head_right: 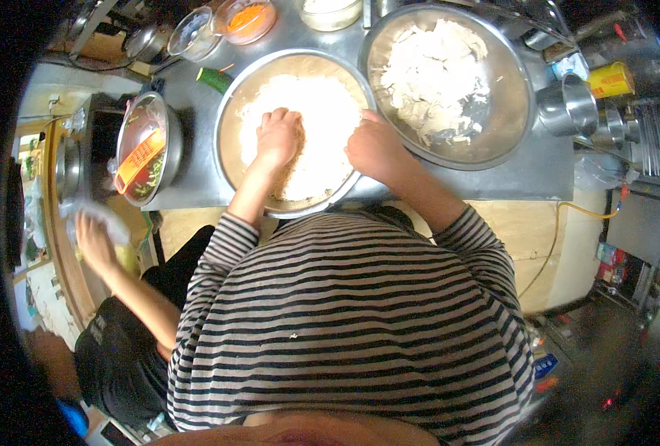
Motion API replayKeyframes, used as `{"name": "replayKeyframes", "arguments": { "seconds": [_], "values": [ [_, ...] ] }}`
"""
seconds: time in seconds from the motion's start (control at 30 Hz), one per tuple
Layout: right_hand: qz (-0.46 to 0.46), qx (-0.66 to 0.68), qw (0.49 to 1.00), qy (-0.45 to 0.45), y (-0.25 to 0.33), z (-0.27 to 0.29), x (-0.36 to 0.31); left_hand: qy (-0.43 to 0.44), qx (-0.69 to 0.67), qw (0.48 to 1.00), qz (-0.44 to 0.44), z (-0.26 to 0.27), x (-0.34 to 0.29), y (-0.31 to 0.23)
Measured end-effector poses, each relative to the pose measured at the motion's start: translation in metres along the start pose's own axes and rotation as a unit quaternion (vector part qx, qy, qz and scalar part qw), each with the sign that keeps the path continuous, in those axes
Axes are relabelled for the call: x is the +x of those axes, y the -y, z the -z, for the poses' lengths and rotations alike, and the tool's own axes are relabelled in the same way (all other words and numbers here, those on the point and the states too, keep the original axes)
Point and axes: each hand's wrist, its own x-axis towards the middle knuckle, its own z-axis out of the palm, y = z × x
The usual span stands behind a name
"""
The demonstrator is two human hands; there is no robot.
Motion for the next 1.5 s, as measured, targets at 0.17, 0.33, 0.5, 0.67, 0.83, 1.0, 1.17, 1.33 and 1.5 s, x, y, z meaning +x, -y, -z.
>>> {"name": "replayKeyframes", "arguments": {
  "seconds": [0.17, 0.33, 0.5, 0.67, 0.83, 1.0, 1.17, 1.33, 1.5],
  "values": [
    [-0.03, 0.032, 0.998, -0.034, 0.005, -0.006, -0.008, 0.27, -0.172, 0.94, -0.117, -0.008, 0.003, 0.004],
    [-0.02, 0.027, 0.999, -0.03, 0.007, -0.006, -0.011, 0.05, 0.008, 0.998, 0.029, -0.003, 0.019, 0.018],
    [-0.025, 0.023, 0.999, -0.034, 0.011, -0.005, -0.009, 0.209, 0.026, 0.974, -0.084, -0.019, 0.019, -0.028],
    [-0.011, 0.08, 0.996, -0.039, 0.009, -0.003, -0.013, 0.187, -0.079, 0.952, -0.229, -0.02, -0.025, -0.025],
    [-0.022, 0.058, 0.998, -0.025, 0.01, -0.002, -0.014, 0.117, -0.177, 0.973, -0.093, 0.022, -0.012, 0.042],
    [-0.029, 0.071, 0.996, -0.043, 0.012, -0.003, -0.012, 0.027, 0.063, 0.997, 0.026, 0.02, 0.015, 0.032],
    [-0.017, 0.079, 0.995, -0.054, 0.008, -0.004, -0.012, 0.124, 0.032, 0.986, -0.105, -0.009, 0.037, 0.007],
    [-0.022, 0.107, 0.993, -0.052, 0.006, -0.006, -0.013, -0.007, -0.096, 0.995, -0.037, 0.0, 0.041, 0.032],
    [-0.022, 0.111, 0.992, -0.054, 0.006, -0.008, -0.013, 0.04, -0.261, 0.964, 0.006, 0.015, 0.025, 0.042]
  ]
}}
